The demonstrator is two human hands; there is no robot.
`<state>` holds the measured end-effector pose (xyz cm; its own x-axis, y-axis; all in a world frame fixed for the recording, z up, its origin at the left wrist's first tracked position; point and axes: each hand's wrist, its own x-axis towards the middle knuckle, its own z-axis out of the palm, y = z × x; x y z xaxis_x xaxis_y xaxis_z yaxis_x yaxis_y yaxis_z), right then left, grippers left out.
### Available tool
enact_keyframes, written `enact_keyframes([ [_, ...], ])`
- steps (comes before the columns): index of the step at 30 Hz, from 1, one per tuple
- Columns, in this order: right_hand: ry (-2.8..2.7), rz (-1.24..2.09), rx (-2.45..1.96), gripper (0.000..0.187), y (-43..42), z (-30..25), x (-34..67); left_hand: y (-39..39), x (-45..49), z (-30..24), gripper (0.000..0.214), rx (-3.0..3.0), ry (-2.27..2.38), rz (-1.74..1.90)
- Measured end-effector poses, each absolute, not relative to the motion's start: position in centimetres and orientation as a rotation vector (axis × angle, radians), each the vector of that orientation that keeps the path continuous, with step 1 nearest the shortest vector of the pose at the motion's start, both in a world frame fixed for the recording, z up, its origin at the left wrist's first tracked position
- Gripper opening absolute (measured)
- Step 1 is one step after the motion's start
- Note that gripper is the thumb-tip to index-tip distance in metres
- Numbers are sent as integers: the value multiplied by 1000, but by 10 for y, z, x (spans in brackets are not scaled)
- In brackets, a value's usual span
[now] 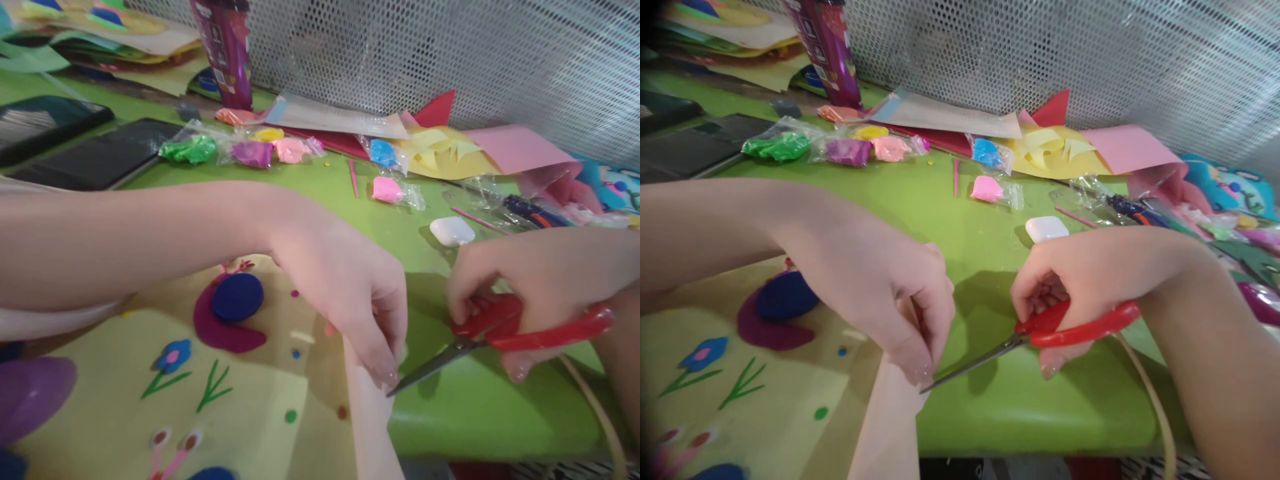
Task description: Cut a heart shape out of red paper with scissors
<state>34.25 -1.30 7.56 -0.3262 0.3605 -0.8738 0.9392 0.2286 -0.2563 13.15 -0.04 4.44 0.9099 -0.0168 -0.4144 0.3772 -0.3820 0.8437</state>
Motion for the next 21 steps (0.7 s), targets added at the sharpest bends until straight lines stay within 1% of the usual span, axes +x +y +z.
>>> enact_keyframes([
  [6,1795,-1077,1207,41,-13,75,341,-1,132,45,18,1978,237,-430],
  [15,1738,-1185,1226,35,-13,76,339,1,133,44,12,1962,224,-418],
  [21,1779,-1153,1240,40,-14,74,341,-1,133,45,13,1997,226,-401],
])
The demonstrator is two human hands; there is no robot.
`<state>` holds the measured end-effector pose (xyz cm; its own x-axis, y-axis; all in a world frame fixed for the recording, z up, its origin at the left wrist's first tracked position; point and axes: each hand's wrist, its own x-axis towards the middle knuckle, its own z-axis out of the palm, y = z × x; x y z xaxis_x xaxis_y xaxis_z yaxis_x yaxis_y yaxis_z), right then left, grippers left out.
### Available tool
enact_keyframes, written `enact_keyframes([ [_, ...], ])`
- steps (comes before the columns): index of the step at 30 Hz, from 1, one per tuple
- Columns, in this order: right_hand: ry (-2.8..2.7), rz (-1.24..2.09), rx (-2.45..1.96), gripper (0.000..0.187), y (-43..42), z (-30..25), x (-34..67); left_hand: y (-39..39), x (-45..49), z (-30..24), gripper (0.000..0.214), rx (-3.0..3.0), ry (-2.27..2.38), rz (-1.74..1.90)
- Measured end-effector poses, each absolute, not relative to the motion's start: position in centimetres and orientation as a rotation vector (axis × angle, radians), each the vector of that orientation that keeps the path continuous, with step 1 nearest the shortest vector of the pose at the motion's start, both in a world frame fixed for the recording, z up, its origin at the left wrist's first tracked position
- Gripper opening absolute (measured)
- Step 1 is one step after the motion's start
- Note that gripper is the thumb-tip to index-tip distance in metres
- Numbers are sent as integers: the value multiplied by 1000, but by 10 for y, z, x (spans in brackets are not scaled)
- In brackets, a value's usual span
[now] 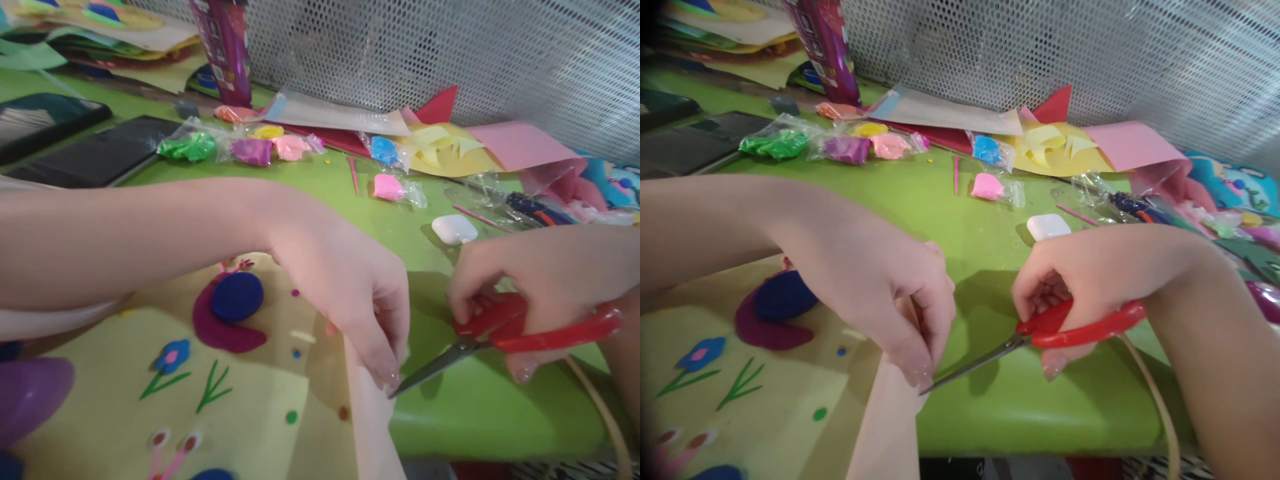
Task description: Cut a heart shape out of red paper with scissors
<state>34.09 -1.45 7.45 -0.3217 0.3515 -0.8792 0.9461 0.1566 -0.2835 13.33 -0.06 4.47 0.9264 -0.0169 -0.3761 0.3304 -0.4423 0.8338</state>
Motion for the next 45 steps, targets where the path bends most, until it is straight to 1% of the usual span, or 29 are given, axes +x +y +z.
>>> enact_keyframes([
  [5,1846,-1124,1283,36,-16,72,346,-2,134,44,16,2074,178,-397],
  [11,1867,-1131,1285,41,-16,70,347,-2,134,44,15,2053,213,-398],
  [20,1901,-1076,1309,41,-17,69,348,-1,135,43,14,2011,212,-386],
  [24,1919,-1113,1326,40,-17,69,350,-2,135,43,10,1946,302,-394],
  [28,1920,-1172,1400,37,-18,69,351,-2,135,43,14,1955,284,-429],
  [31,1940,-1118,1373,37,-18,69,351,-2,135,43,15,1970,265,-434],
  [37,1908,-1008,1285,34,-19,74,350,-1,136,42,9,1897,307,-361],
  [42,1985,-888,1233,33,-19,78,353,-1,134,42,15,1978,227,-398],
  [45,2025,-860,1210,32,-19,83,357,-1,133,43,15,1952,235,-393],
])
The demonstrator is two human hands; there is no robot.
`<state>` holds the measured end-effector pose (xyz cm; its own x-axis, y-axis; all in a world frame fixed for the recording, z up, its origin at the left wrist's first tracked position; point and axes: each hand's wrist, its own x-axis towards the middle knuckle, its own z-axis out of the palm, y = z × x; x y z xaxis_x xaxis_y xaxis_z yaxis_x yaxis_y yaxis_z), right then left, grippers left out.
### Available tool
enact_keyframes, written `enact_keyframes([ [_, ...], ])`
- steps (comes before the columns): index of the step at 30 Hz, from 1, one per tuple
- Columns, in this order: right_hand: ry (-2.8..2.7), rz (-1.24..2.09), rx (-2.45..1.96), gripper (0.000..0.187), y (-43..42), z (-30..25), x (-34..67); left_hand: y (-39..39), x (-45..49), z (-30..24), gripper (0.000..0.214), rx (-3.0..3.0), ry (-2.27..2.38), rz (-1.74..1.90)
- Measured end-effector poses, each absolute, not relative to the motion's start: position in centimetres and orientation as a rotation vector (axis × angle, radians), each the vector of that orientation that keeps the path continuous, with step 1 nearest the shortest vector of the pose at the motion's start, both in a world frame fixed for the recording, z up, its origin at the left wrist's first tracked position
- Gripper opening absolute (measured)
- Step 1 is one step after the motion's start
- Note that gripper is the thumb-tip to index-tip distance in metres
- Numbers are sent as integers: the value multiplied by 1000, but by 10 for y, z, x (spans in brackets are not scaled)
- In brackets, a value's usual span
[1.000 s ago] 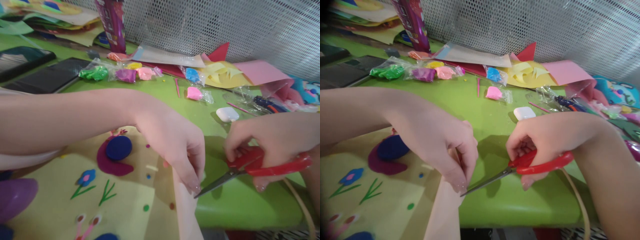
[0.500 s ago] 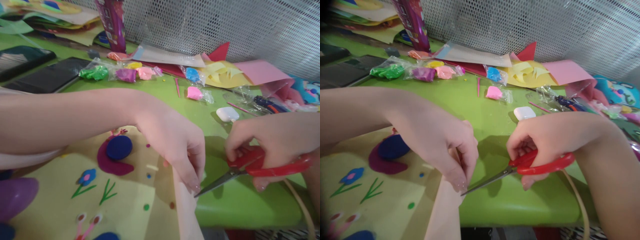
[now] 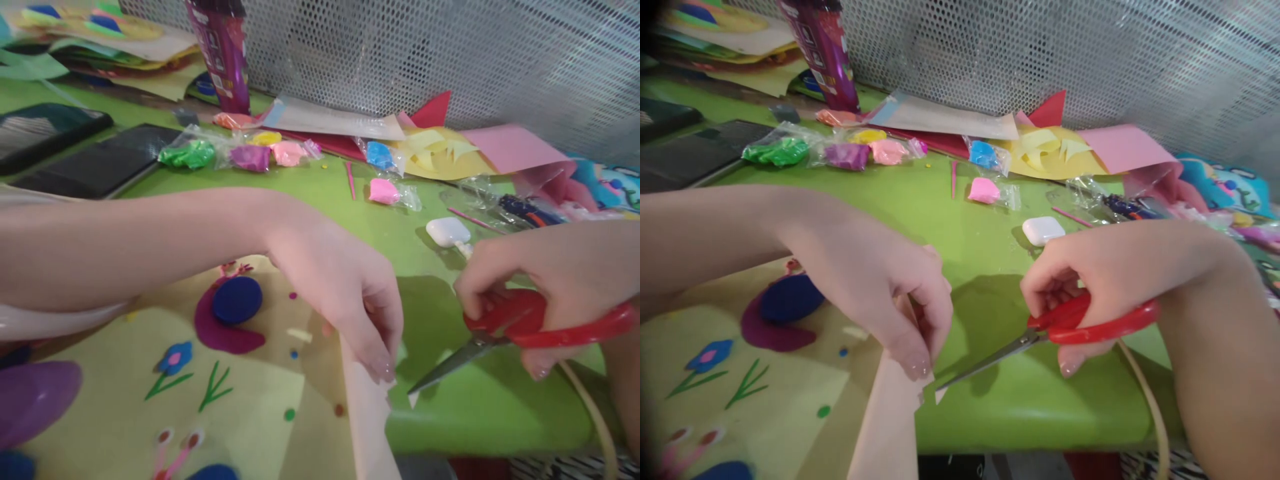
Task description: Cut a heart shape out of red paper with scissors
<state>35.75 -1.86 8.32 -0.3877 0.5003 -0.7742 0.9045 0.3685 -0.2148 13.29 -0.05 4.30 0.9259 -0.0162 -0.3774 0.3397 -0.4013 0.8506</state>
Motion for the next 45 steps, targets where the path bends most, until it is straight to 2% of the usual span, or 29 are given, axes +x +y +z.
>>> enact_keyframes([
  [7,2130,-823,1374,37,-18,92,371,1,128,44,15,1830,241,-315],
  [13,2203,-1210,1603,16,-18,97,385,11,119,47,17,1986,453,-188],
  [16,2239,-1404,1697,14,-18,96,391,13,118,50,20,2046,473,-160],
  [20,2267,-1473,1715,13,-16,91,390,6,123,49,24,2019,480,-175],
  [23,2408,-1562,1729,14,-15,87,380,1,126,44,23,1965,507,-136],
  [30,2546,-1803,2107,30,-13,70,346,25,118,34,14,1989,663,176],
  [35,2386,-1991,2342,28,-9,43,333,50,103,32,27,1928,845,357],
  [39,2321,-1763,2423,28,-12,27,319,63,95,26,32,1847,915,375],
  [45,2311,-1378,2433,26,-17,29,310,71,90,16,34,1749,768,438],
])
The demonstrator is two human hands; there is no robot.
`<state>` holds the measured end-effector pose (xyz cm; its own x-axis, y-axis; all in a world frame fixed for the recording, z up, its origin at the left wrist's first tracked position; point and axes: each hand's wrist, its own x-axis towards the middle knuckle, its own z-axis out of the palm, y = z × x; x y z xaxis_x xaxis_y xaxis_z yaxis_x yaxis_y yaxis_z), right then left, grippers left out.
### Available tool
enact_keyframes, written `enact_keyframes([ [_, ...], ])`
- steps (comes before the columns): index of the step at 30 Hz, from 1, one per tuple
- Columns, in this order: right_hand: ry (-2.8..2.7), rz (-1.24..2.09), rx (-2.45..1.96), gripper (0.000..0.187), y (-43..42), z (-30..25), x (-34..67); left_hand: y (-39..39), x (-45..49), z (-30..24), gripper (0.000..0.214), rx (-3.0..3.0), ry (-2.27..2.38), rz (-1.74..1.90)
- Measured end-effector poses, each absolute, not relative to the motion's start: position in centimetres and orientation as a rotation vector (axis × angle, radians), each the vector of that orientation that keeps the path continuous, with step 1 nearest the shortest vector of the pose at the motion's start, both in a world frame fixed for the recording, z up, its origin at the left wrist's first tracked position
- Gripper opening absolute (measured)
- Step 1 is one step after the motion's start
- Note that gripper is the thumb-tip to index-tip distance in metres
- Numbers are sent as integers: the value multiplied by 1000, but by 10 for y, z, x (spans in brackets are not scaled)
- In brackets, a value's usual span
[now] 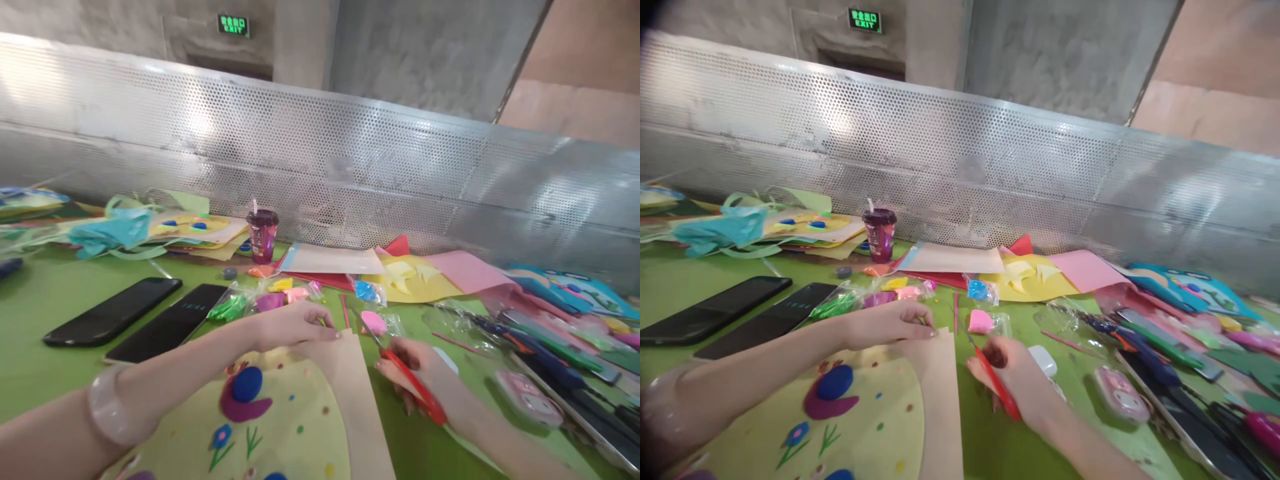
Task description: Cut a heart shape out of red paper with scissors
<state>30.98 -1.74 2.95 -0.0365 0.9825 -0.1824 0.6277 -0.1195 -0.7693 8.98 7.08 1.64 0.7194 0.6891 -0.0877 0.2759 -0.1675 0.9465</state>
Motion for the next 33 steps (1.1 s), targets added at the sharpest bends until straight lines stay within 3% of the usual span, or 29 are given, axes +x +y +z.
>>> enact_keyframes([
  [33,-1722,999,-1879,29,-21,34,303,72,83,20,30,1696,777,408],
])
